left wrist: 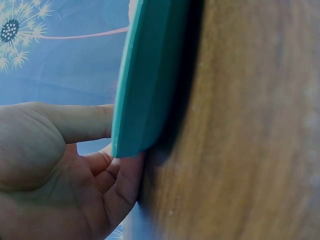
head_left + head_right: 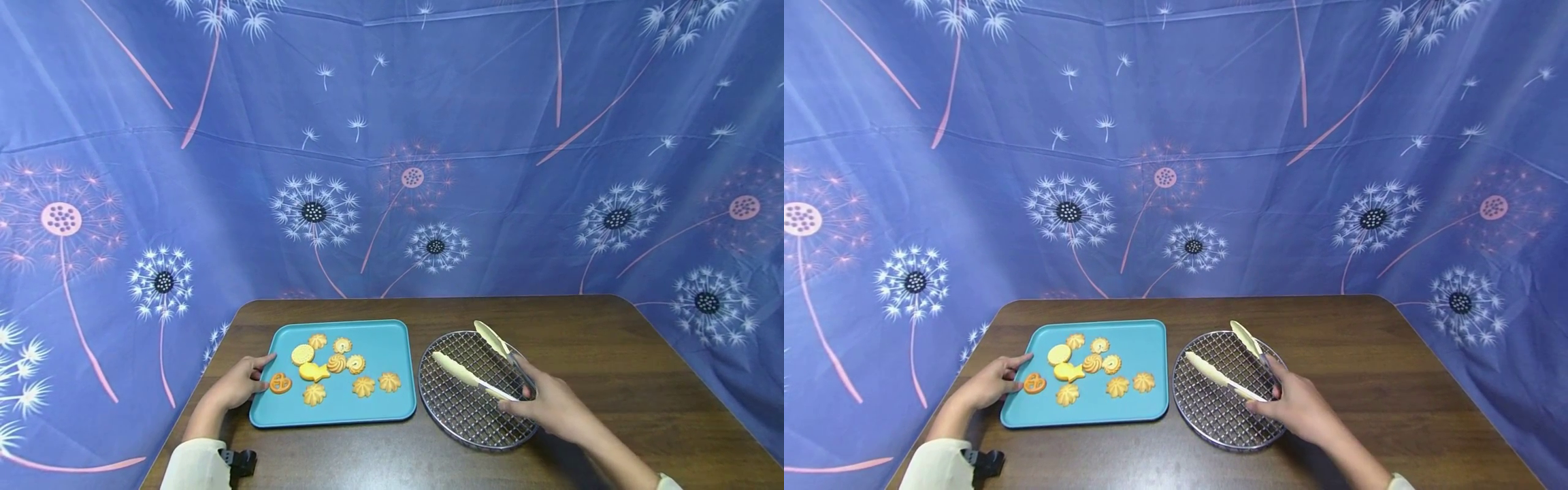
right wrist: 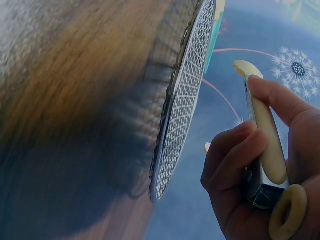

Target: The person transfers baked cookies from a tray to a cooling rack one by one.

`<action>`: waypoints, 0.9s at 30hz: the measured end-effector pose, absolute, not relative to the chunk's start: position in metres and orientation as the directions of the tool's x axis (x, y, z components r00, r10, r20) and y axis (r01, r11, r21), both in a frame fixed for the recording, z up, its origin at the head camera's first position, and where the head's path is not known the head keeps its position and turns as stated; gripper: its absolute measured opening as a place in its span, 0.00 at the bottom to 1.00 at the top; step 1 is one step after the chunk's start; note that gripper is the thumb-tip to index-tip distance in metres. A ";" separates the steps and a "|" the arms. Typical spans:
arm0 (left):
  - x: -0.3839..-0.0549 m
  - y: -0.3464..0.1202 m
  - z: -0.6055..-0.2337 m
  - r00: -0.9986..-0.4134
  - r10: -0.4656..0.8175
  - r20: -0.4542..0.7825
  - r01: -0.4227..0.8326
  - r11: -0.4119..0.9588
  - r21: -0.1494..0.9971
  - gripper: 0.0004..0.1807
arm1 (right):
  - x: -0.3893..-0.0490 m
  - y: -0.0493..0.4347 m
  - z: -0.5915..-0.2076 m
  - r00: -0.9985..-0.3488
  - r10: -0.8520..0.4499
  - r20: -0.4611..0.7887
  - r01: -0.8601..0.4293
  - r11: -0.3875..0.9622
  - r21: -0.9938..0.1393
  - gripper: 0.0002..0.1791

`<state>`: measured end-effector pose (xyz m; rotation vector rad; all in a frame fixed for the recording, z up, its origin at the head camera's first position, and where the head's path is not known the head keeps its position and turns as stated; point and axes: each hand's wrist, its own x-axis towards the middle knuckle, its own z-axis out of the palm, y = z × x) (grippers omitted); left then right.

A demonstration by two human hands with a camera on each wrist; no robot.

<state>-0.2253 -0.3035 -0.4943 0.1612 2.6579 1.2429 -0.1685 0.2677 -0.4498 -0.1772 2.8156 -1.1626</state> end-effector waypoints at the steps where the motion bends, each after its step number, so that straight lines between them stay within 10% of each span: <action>1: -0.226 -0.303 -0.494 -0.974 0.180 -0.138 0.011 0.643 0.766 0.36 | -0.168 0.267 -0.450 -0.989 -0.147 -0.036 -0.079 0.705 -0.705 0.59; 27: -0.225 -0.304 -0.495 -0.970 0.200 -0.140 0.016 0.622 0.783 0.36 | -0.166 0.246 -0.456 -0.980 -0.197 -0.003 -0.142 0.715 -0.685 0.60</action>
